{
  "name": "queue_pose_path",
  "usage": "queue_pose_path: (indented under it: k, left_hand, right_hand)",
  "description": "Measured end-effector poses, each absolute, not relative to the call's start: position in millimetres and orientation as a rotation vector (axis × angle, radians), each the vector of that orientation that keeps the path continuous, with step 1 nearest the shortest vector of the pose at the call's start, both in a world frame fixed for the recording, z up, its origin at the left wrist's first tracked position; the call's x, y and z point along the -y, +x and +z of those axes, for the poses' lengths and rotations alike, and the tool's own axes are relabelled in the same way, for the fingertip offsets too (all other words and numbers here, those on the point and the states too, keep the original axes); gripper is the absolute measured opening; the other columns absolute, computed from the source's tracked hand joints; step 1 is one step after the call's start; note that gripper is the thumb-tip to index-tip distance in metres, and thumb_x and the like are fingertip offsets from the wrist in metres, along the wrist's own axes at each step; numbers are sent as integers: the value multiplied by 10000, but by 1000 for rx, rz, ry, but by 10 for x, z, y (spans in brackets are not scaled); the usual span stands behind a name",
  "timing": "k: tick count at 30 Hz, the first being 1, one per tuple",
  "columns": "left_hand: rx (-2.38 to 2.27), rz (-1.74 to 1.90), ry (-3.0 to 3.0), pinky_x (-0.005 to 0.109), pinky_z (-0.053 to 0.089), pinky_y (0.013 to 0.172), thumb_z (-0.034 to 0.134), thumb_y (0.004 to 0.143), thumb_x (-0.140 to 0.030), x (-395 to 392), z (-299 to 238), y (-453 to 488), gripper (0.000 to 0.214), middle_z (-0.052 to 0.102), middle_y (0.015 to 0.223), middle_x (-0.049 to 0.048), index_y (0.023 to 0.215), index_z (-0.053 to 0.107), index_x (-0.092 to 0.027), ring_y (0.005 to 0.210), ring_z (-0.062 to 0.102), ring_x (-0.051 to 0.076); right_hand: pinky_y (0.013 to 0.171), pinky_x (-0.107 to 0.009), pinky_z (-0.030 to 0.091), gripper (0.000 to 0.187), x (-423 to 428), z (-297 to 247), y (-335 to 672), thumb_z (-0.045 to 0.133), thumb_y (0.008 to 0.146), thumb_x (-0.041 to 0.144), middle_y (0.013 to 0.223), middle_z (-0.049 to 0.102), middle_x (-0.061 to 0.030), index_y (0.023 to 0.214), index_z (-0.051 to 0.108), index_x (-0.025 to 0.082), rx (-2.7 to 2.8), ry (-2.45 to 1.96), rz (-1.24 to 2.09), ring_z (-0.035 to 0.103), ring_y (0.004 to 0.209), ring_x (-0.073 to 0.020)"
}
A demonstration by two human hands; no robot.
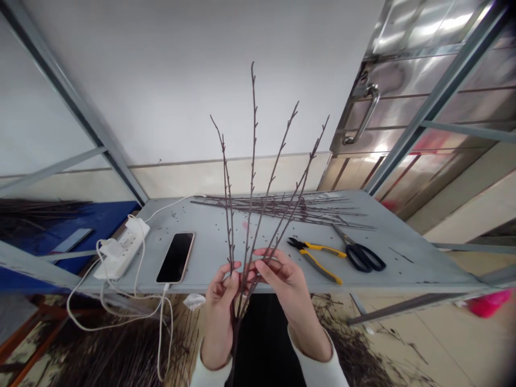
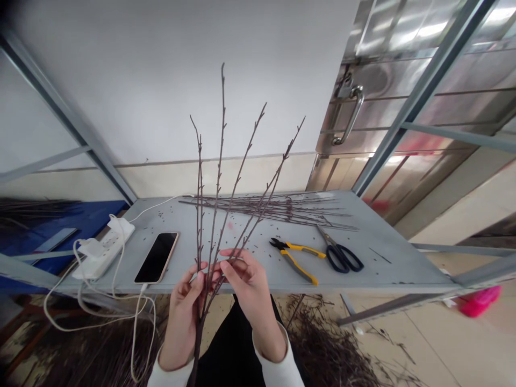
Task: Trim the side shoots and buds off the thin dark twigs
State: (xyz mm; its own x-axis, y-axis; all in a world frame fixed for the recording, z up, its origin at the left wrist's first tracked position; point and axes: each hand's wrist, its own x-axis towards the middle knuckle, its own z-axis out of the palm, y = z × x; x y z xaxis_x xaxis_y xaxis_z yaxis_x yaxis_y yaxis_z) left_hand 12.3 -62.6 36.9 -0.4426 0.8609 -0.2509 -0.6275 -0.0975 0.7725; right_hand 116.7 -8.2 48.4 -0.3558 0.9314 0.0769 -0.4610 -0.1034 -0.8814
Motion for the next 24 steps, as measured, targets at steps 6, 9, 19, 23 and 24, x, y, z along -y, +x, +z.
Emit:
queue_pose_path:
  k: [6, 9, 19, 23, 24]
  left_hand:
    - [-1091, 1663, 434, 249, 545, 753, 830, 571, -237, 601, 304, 53, 299, 765, 851, 76, 839, 725, -156, 799, 712, 202]
    - [-1098, 1646, 473, 224, 545, 716, 844, 540, -218, 601, 292, 33, 283, 766, 803, 63, 798, 739, -165, 756, 711, 187]
    - [-1146, 1635, 466, 210, 540, 647, 838, 556, -248, 662, 405, 87, 247, 754, 724, 51, 760, 739, -150, 673, 698, 172]
    - [-1113, 1643, 420, 237, 553, 672, 840, 554, -235, 680, 411, 100, 280, 758, 770, 51, 798, 724, -162, 706, 708, 192]
    - [-1111, 1648, 421, 238, 553, 672, 837, 560, -231, 684, 414, 107, 283, 757, 769, 52, 807, 721, -158, 705, 707, 191]
  right_hand:
    - [661, -283, 550, 244, 74, 455, 1180, 693, 764, 338, 691, 688, 0, 942, 609, 194, 1096, -653, 1650, 653, 631, -143]
    - [666, -274, 545, 237, 83, 462, 1191, 694, 767, 330, 718, 690, -6, 941, 612, 193, 1117, -666, 1630, 657, 652, -144]
    - [697, -275, 557, 203, 150, 526, 1275, 667, 788, 326, 802, 696, -22, 946, 622, 207, 1211, -683, 1590, 663, 725, -157]
    - [711, -263, 551, 193, 170, 516, 1297, 650, 805, 306, 821, 683, -23, 969, 614, 211, 1241, -668, 1550, 659, 749, -152]
    - [712, -260, 550, 190, 174, 517, 1300, 646, 808, 301, 824, 678, -21, 974, 613, 214, 1244, -664, 1549, 656, 746, -148]
